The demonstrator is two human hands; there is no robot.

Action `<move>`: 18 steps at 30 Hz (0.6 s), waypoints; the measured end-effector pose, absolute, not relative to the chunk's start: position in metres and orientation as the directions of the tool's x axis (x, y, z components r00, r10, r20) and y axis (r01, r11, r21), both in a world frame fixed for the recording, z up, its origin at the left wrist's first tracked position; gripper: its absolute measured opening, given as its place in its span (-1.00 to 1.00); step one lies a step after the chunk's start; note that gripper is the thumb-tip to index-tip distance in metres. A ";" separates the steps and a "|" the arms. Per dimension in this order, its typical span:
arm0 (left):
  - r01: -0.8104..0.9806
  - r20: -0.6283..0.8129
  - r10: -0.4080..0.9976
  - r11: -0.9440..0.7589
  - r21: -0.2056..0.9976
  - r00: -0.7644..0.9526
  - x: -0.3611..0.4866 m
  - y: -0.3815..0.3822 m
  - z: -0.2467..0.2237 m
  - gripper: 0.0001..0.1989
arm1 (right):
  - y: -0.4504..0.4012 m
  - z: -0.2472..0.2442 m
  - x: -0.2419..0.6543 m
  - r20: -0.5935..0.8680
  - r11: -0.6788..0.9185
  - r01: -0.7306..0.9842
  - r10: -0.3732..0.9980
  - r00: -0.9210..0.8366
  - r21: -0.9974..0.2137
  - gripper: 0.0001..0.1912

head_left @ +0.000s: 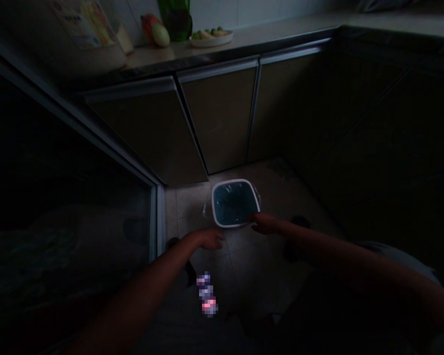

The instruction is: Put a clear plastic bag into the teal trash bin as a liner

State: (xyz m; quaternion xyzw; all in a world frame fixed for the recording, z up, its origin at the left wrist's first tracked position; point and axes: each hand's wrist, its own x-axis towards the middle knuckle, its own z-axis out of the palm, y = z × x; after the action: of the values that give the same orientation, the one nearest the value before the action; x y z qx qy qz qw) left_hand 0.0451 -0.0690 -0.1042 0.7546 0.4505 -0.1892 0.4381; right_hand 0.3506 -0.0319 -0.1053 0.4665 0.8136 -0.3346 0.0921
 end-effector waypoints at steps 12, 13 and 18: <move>0.884 -0.687 0.565 -0.206 0.420 0.457 0.039 -0.083 -0.087 -0.03 | 0.042 0.017 0.354 -0.285 0.388 0.816 0.799 -0.529 -0.428 -0.91; 0.889 -0.690 0.569 -0.206 0.408 0.448 0.038 -0.084 -0.087 -0.03 | 0.051 0.026 0.355 -0.217 0.378 0.811 0.834 -0.508 -0.446 -0.92; 0.894 -0.707 0.554 -0.189 0.406 0.439 0.035 -0.086 -0.087 -0.05 | 0.090 0.038 0.353 0.046 0.276 0.816 0.955 -0.294 -0.508 -0.81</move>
State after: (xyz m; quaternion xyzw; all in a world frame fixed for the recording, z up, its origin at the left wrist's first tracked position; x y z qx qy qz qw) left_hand 0.0350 -0.0862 -0.0868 0.7428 0.4874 -0.2072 0.4095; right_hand 0.3534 0.0901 0.0382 0.5679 0.7794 -0.1988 -0.1744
